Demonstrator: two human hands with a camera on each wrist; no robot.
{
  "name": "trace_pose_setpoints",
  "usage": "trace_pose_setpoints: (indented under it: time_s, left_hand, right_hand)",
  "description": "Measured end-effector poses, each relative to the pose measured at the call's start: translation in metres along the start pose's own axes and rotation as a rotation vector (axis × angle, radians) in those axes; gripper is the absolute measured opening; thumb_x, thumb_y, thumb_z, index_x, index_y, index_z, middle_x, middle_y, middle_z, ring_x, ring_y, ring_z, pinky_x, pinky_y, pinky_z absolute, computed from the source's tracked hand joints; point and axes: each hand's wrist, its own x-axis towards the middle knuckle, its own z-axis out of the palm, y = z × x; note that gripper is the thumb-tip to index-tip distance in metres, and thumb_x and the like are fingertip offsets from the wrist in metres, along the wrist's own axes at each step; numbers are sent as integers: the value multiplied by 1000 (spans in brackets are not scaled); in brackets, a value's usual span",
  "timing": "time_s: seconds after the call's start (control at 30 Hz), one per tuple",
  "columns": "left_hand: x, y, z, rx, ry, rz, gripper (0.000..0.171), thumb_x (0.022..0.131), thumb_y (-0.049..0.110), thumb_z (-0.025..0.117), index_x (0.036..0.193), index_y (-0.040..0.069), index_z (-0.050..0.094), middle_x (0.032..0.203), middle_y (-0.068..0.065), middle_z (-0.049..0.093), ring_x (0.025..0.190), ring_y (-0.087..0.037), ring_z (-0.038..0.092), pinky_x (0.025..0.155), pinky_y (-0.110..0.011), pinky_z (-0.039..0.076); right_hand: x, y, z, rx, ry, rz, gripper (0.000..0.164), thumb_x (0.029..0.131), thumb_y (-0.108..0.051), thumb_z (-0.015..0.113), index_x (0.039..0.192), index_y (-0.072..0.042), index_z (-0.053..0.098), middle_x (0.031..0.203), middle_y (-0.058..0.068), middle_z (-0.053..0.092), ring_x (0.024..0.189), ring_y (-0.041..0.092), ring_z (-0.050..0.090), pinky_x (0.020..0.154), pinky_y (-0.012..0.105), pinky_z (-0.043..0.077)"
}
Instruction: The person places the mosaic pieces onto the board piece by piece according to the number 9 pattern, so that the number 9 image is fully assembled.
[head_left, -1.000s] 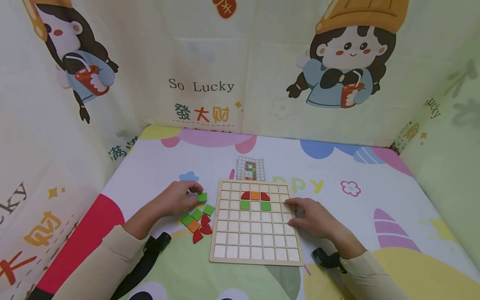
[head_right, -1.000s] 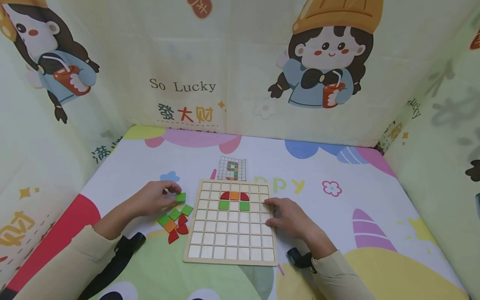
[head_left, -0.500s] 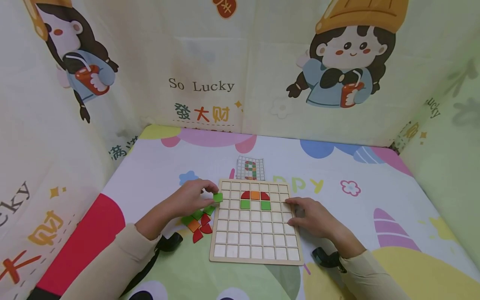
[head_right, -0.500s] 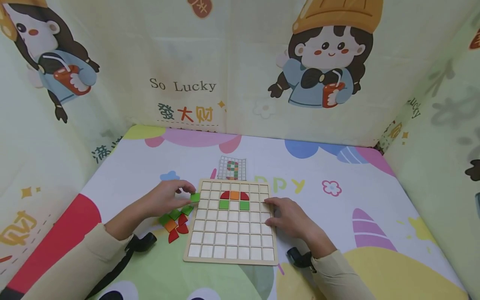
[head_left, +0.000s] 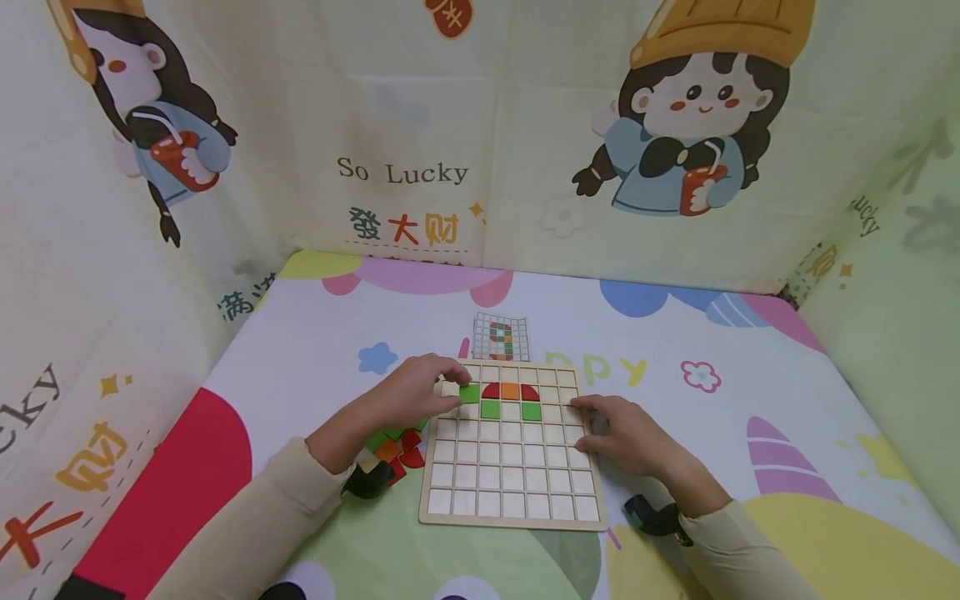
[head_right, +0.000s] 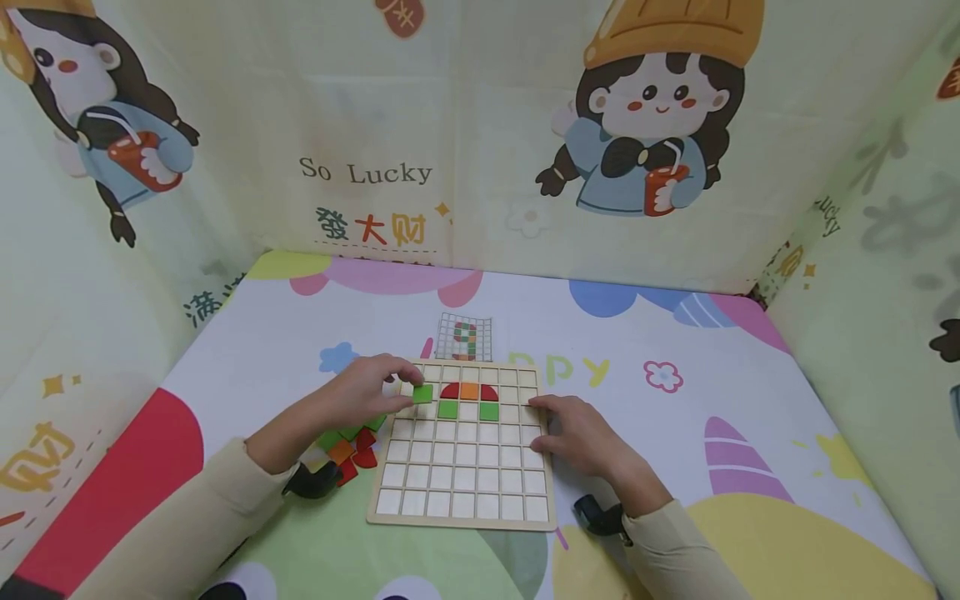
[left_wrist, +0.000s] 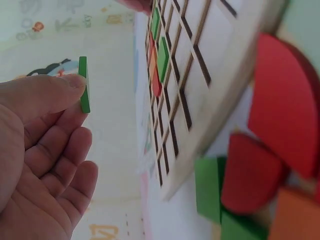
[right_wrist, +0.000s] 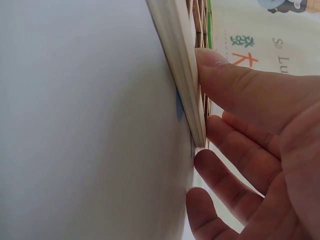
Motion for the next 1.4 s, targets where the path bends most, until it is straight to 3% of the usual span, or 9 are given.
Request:
trace_pose_setpoints:
  time_s: [0.67, 0.9, 1.23, 1.4]
  left_hand:
    - [21, 24, 21, -80, -42, 61, 25, 91, 11, 74, 115, 8, 69, 108, 0, 67, 110, -25, 60, 94, -39, 51]
    - [26, 28, 27, -66, -69, 98, 25, 92, 10, 72, 117, 7, 68, 111, 0, 68, 110, -24, 61, 94, -37, 50]
    - [34, 33, 38, -84, -88, 84, 23, 92, 13, 72, 115, 12, 69, 112, 3, 67, 110, -19, 59, 92, -34, 50]
    - [38, 33, 43, -61, -89, 113, 22, 92, 12, 72, 114, 11, 70, 110, 4, 68, 107, -19, 61, 91, -33, 50]
  right_hand:
    - [-1, -1, 1, 1, -8, 14, 55, 84, -16, 80, 134, -2, 60, 132, 17, 60, 125, 41, 51, 102, 58, 40]
    - [-1, -2, 0, 5, -8, 21, 55, 84, -16, 80, 134, -2, 60, 132, 16, 60, 126, 41, 51, 102, 58, 40]
    - [0, 0, 0, -3, -8, 5, 56, 84, -16, 80, 134, -2, 60, 132, 16, 61, 125, 41, 52, 102, 58, 40]
    - [0, 0, 0, 1, -9, 3, 56, 84, -17, 80, 134, -2, 60, 132, 16, 61, 125, 41, 51, 103, 58, 39]
